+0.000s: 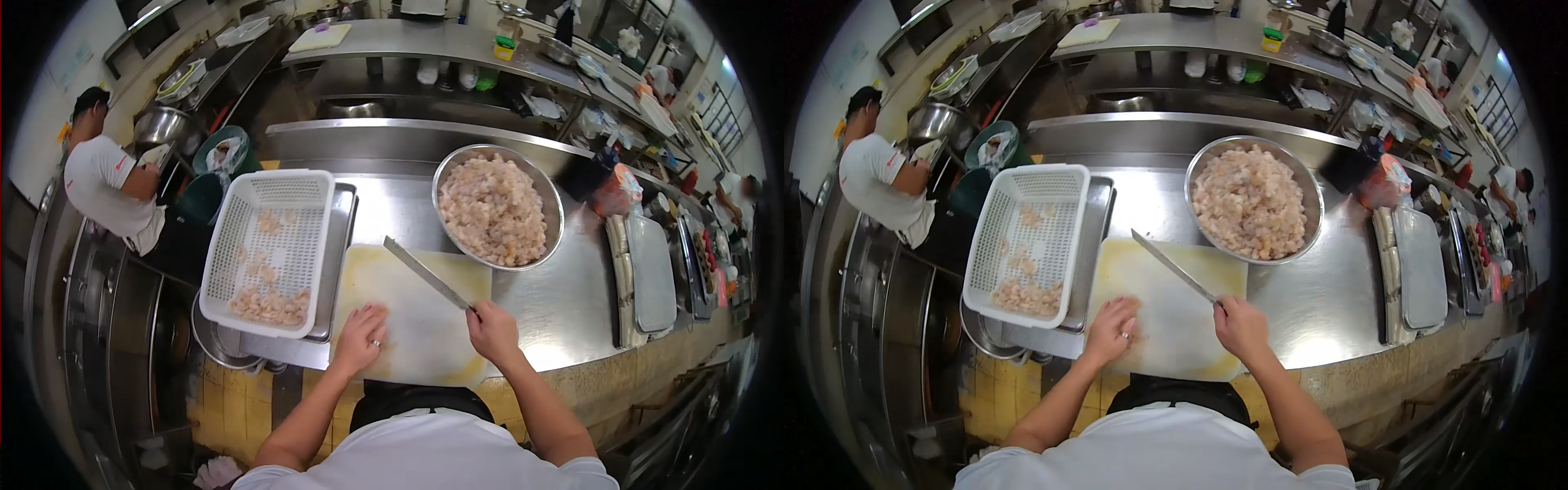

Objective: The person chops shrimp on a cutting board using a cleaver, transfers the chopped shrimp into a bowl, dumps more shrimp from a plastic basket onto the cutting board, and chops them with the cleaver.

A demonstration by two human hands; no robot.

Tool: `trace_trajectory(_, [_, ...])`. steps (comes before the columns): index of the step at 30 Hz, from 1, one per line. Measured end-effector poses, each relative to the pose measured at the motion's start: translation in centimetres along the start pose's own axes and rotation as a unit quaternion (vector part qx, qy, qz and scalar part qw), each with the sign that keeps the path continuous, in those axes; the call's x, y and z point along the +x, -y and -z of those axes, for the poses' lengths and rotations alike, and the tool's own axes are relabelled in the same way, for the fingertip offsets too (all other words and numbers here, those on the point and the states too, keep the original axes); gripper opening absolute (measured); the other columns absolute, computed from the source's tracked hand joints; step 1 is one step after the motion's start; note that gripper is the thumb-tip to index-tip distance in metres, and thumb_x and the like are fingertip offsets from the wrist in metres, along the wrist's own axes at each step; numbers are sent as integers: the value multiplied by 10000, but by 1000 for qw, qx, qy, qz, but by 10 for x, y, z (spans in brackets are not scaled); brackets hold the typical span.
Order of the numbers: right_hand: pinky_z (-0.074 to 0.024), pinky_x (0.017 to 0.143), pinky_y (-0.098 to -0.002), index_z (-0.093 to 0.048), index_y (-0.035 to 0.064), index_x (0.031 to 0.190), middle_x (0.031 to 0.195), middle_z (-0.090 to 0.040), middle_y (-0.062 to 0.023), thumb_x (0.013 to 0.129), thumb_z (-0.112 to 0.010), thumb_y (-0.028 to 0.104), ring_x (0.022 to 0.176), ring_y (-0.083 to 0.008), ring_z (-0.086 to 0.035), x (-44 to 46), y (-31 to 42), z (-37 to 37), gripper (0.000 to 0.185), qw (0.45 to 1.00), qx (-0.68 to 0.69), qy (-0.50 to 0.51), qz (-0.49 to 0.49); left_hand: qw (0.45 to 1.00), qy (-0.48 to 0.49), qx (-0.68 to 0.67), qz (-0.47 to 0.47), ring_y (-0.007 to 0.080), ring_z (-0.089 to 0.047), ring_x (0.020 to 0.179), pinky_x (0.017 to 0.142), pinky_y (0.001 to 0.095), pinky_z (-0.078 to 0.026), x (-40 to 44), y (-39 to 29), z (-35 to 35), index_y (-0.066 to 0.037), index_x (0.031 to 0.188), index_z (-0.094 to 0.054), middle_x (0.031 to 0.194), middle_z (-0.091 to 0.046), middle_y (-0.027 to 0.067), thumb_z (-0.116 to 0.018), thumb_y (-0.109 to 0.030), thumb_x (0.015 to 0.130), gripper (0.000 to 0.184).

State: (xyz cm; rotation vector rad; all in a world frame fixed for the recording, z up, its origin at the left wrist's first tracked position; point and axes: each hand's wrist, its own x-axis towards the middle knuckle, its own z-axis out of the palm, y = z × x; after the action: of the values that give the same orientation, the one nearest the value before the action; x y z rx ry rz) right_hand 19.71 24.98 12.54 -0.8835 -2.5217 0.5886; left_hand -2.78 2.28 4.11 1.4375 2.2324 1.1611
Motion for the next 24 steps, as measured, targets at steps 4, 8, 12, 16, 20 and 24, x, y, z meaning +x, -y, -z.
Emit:
trace_trajectory(4, [-559, 662, -476, -724, 92, 1006, 831, -668, -121, 920, -713, 158, 763, -361, -688, 4, 1, -49, 109, 992, -97, 31, 69, 983, -160, -62, 61, 403, -637, 1285, 1130, 495, -468, -39, 13, 16, 4, 1219, -721, 1337, -695, 232, -647, -141, 986, 284])
trace_trajectory(8, [-544, 637, -468, -719, 113, 1016, 801, -630, -106, 901, -729, 151, 720, -341, -669, -41, 5, -58, 122, 974, -89, 103, 180, 964, -249, -68, 70, 412, -642, 1204, 1057, 473, -502, -60, 26, 24, 32, 1267, -666, 1269, -684, 237, -630, -156, 1008, 323])
trace_trajectory(12, [-546, 646, -476, -722, 103, 1012, 818, -644, -122, 906, -727, 152, 725, -349, -672, -81, 21, -37, 116, 978, -62, 133, 145, 972, -218, -70, 56, 411, -609, 1268, 1112, 475, -461, -65, 40, 23, 48, 1352, -603, 1357, -639, 244, -646, -204, 1010, 427])
trace_trajectory(16, [-552, 652, -432, -749, 47, 965, 807, -680, -167, 935, -724, 177, 725, -382, -680, -101, 30, -32, 136, 998, 29, 48, -21, 998, -61, 13, 13, 463, -460, 1420, 1218, 529, -354, -65, 39, 14, 50, 1463, -480, 1514, -495, 279, -695, -335, 983, 652])
trace_trajectory(20, [-515, 565, -380, -685, -23, 905, 651, -605, -110, 1077, -607, 303, 593, -227, -634, -143, -9, -52, 376, 955, 110, 69, -266, 995, 53, 77, -15, 486, -331, 1521, 1276, 556, -270, -57, 37, 2, 58, 1509, -430, 1605, -397, 292, -717, -424, 957, 787])
trace_trajectory(24, [-432, 408, -313, -597, 37, 830, 642, -559, -21, 1120, -535, 415, 448, -121, -501, -178, 5, -56, 481, 843, 261, 110, -457, 993, 87, 67, -33, 501, -288, 1548, 1290, 564, -236, -54, 41, -5, 74, 1549, -362, 1635, -354, 295, -733, -426, 940, 871])
